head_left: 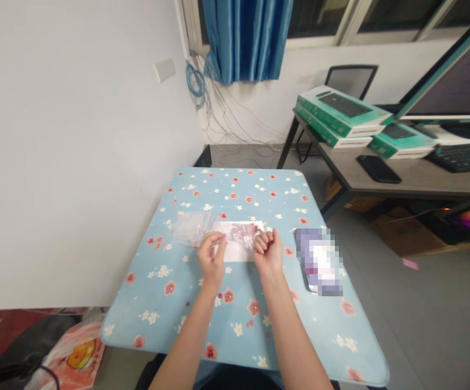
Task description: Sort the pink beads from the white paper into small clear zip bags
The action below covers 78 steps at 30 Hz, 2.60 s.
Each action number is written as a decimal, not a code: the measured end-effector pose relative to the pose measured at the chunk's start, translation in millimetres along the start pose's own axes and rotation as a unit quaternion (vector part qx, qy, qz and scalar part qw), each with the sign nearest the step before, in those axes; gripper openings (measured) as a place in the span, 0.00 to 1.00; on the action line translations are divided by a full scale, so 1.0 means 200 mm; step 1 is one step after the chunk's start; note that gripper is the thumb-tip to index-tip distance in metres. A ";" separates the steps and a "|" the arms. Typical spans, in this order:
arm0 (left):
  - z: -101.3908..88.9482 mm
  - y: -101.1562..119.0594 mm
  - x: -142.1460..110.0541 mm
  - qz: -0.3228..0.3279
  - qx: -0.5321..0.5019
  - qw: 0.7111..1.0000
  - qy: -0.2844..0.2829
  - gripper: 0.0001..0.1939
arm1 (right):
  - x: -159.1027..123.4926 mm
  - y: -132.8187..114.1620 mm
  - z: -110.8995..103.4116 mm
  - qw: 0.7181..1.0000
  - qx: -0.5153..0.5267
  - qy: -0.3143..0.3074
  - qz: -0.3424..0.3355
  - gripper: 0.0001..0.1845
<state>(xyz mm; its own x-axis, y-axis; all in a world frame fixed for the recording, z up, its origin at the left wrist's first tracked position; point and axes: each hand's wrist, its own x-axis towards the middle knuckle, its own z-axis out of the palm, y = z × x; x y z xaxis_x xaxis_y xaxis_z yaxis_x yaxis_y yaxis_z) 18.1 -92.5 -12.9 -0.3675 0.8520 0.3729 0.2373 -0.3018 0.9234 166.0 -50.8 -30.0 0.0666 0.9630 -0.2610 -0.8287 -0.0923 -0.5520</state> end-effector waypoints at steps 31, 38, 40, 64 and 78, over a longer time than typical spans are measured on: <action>-0.33 -0.18 0.20 -0.052 -0.024 0.978 0.200 0.14 | -0.57 0.20 0.01 0.300 -0.835 -0.417 -0.197 0.17; -0.35 -0.26 0.42 -0.139 -0.017 0.983 0.118 0.15 | -0.53 0.20 -0.04 0.260 -0.809 -0.437 -0.294 0.16; -0.36 -0.28 0.46 -0.129 0.078 0.986 0.065 0.14 | -0.52 0.20 -0.04 0.250 -0.809 -0.446 -0.289 0.16; -0.26 -0.36 0.35 0.098 0.498 0.833 -0.220 0.25 | 0.08 0.03 0.20 0.967 -0.249 -0.045 0.030 0.26; -0.30 -0.35 0.38 0.099 0.382 0.917 -0.058 0.17 | 0.19 0.09 0.25 0.338 -0.901 -0.190 -0.193 0.23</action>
<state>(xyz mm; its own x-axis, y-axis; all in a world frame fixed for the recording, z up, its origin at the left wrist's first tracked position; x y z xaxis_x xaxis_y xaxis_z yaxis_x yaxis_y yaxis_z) -79.8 -33.2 -43.2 -0.1615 0.8666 0.4721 0.8659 -0.1051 0.4890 125.9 -3.5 -9.3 -0.3839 0.9226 0.0377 0.9087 0.3847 -0.1619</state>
